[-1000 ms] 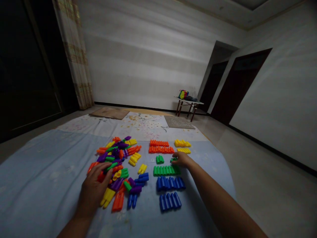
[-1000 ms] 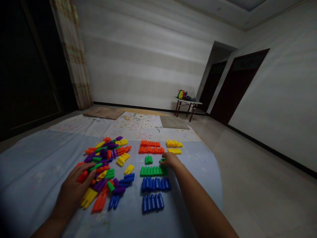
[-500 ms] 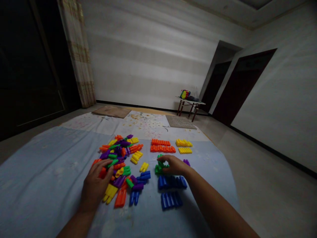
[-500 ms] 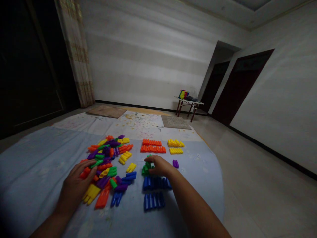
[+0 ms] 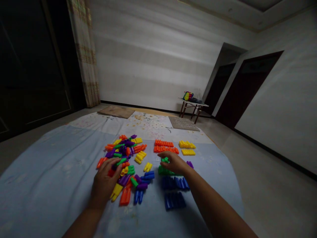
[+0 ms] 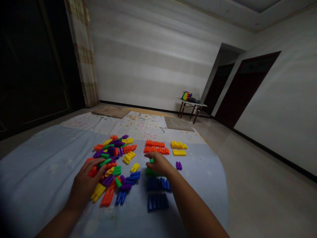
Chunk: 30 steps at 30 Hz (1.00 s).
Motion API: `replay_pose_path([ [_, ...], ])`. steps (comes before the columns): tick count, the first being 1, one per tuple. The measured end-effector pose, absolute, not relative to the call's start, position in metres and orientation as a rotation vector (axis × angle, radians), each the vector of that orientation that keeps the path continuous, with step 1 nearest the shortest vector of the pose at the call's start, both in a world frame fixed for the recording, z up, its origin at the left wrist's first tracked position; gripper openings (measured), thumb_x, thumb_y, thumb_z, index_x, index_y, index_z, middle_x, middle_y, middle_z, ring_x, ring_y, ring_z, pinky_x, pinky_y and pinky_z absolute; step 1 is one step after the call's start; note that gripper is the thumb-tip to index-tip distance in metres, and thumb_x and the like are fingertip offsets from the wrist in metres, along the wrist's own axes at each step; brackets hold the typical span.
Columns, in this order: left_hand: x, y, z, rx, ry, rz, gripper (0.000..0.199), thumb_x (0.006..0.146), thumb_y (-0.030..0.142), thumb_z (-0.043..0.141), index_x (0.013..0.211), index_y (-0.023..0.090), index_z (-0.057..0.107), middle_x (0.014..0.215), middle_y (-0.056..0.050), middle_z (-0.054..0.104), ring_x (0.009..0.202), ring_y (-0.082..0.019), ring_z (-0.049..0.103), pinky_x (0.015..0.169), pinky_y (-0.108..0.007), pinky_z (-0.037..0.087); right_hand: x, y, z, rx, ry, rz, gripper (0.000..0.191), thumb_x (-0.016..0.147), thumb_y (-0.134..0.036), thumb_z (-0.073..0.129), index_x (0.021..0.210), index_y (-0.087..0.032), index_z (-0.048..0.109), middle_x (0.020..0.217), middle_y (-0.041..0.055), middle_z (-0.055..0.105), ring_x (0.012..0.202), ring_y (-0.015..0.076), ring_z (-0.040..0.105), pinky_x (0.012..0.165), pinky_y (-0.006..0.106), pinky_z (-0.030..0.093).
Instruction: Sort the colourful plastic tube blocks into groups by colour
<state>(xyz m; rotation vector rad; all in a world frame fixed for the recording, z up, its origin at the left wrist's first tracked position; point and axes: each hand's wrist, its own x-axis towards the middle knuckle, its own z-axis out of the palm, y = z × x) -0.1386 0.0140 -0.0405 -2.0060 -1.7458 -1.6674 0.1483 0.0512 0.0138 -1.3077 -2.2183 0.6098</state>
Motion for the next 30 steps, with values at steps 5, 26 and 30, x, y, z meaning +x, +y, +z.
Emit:
replay_pose_path([
  [5,-0.129,0.009,-0.039,-2.050,-1.782,-1.646,0.037,0.079,0.043,0.054,0.110,0.024,0.056,0.109,-0.005,0.060,0.103,-0.020,0.056,0.095,-0.037,0.044,0.097,0.045,0.021,-1.169,-2.195,0.683,0.034,0.076,-0.026,0.059,0.109,-0.020,0.062,0.101,0.0053,0.067,0.090,0.0182,0.061,0.081,0.032,0.048],
  [26,-0.139,0.012,-0.042,-2.025,-1.794,-1.601,0.039,0.082,0.042,0.047,0.114,0.020,0.053,0.115,-0.009,0.055,0.111,-0.023,0.050,0.100,-0.041,0.038,0.142,0.049,0.005,-1.333,-1.986,0.685,0.048,0.067,-0.019,0.065,0.114,-0.019,0.058,0.109,0.0062,0.063,0.097,0.0187,0.058,0.083,0.034,0.046],
  [30,-0.148,0.015,-0.043,-1.867,-1.864,-1.681,0.034,0.084,0.040,0.040,0.105,0.019,0.057,0.106,-0.009,0.058,0.105,-0.022,0.053,0.097,-0.039,0.040,0.187,0.045,-0.003,-1.462,-2.079,0.648,0.048,0.064,-0.015,0.066,0.112,-0.019,0.060,0.108,0.0054,0.064,0.092,0.0181,0.058,0.084,0.035,0.046],
])
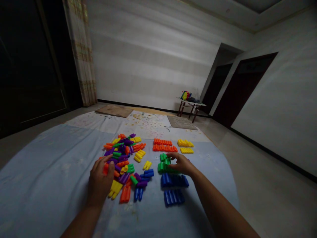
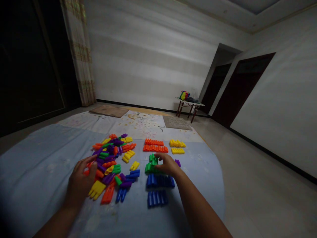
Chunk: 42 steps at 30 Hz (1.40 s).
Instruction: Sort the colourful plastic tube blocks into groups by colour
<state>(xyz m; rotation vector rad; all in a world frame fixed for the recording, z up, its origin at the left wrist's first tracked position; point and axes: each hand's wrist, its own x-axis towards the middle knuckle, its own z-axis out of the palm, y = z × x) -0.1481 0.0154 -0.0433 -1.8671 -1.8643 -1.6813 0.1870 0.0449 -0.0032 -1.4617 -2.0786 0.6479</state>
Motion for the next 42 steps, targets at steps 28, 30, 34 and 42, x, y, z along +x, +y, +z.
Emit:
replay_pose_path([
  [28,-0.101,0.006,-0.032,-2.439,-1.499,-1.045,0.031,0.085,0.040,0.045,0.107,0.023,0.059,0.105,-0.005,0.065,0.101,-0.020,0.056,0.095,-0.041,0.038,0.256,0.015,-0.052,-1.309,-1.072,0.667,0.039,0.068,-0.048,0.063,0.086,-0.014,0.065,0.071,0.0075,0.068,0.062,0.0180,0.059,0.060,0.032,0.047],
  [30,-0.086,0.008,-0.028,-2.577,-1.559,-0.892,0.035,0.083,0.044,0.046,0.109,0.025,0.059,0.110,-0.005,0.064,0.105,-0.021,0.055,0.096,-0.042,0.038,0.255,0.016,-0.052,-1.310,-1.086,0.681,0.038,0.069,-0.048,0.062,0.085,-0.014,0.065,0.070,0.0076,0.068,0.061,0.0174,0.058,0.058,0.030,0.046],
  [34,-0.064,0.017,-0.020,-2.792,-1.680,-0.554,0.034,0.079,0.045,0.052,0.106,0.026,0.061,0.109,-0.004,0.064,0.107,-0.023,0.054,0.096,-0.045,0.036,0.257,0.016,-0.054,-1.312,-1.114,0.718,0.035,0.071,-0.046,0.060,0.086,-0.014,0.065,0.072,0.0072,0.068,0.063,0.0170,0.058,0.058,0.029,0.045],
  [42,-0.057,0.019,0.005,-2.844,-1.667,-0.569,0.033,0.081,0.045,0.049,0.106,0.028,0.062,0.109,-0.004,0.063,0.107,-0.022,0.054,0.096,-0.045,0.039,0.262,0.016,-0.055,-1.278,-1.082,0.754,0.032,0.072,-0.043,0.060,0.086,-0.014,0.065,0.075,0.0076,0.068,0.067,0.0182,0.060,0.061,0.030,0.046],
])
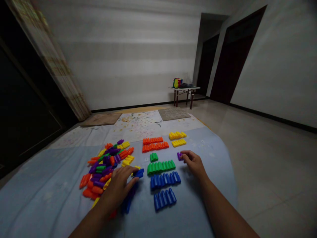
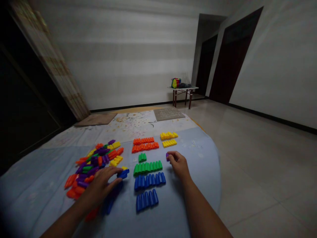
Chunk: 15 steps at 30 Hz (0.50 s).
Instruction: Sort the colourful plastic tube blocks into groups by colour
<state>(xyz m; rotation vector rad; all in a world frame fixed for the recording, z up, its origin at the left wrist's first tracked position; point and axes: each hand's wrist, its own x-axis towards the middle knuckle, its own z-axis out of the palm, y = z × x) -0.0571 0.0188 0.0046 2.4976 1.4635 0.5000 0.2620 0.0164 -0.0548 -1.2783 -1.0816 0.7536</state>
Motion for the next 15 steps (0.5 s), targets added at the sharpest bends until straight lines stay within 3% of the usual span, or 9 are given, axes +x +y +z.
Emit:
replay_pose_path([
  [8,-0.041,-0.002,0.014,2.625,1.257,0.479,0.033,0.085,0.039,0.045,0.114,0.028,0.057,0.107,-0.004,0.060,0.099,-0.017,0.057,0.089,-0.033,0.048,0.260,0.017,-0.054,-1.269,-1.055,0.771,0.032,0.072,-0.042,0.059,0.087,-0.015,0.065,0.075,0.0076,0.068,0.067,0.0183,0.061,0.061,0.030,0.047],
  [15,0.000,-0.002,0.017,2.807,1.063,0.425,0.033,0.084,0.026,0.050,0.117,0.028,0.054,0.111,-0.005,0.059,0.102,-0.017,0.055,0.089,-0.035,0.047,0.262,0.018,-0.055,-1.253,-1.040,0.768,0.030,0.072,-0.040,0.059,0.087,-0.014,0.064,0.073,0.0071,0.068,0.068,0.0179,0.062,0.062,0.030,0.047],
])
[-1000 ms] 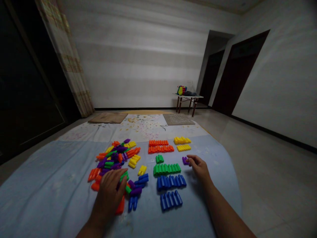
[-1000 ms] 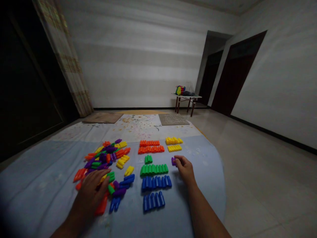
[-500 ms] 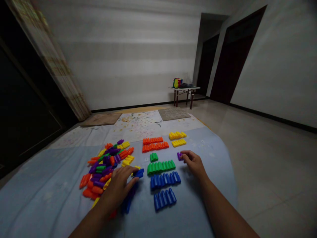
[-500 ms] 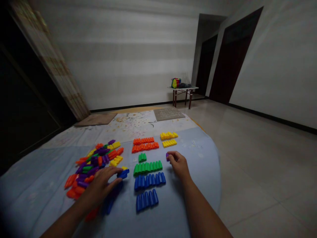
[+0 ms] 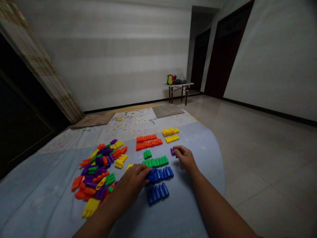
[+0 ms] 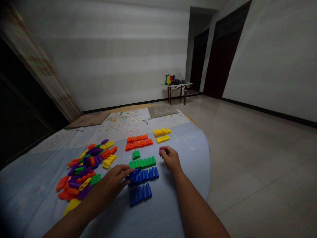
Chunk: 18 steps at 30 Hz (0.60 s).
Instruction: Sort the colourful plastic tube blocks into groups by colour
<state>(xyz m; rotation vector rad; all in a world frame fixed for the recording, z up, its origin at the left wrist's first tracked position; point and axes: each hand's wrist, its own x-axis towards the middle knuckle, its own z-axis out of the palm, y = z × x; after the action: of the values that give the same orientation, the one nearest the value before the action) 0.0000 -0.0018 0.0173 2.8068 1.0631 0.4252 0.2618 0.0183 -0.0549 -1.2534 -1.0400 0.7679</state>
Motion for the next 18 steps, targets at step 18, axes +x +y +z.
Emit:
replay_pose_path([
  [18,0.050,0.023,-0.012,2.956,0.696,0.236,0.047,0.083,0.011,0.045,0.124,0.034,0.047,0.127,-0.004,0.053,0.115,-0.019,0.047,0.095,-0.042,0.040,0.264,0.021,-0.053,-1.230,-1.002,0.758,0.028,0.071,-0.035,0.058,0.088,-0.014,0.065,0.070,0.0047,0.067,0.062,0.0150,0.060,0.059,0.028,0.046],
])
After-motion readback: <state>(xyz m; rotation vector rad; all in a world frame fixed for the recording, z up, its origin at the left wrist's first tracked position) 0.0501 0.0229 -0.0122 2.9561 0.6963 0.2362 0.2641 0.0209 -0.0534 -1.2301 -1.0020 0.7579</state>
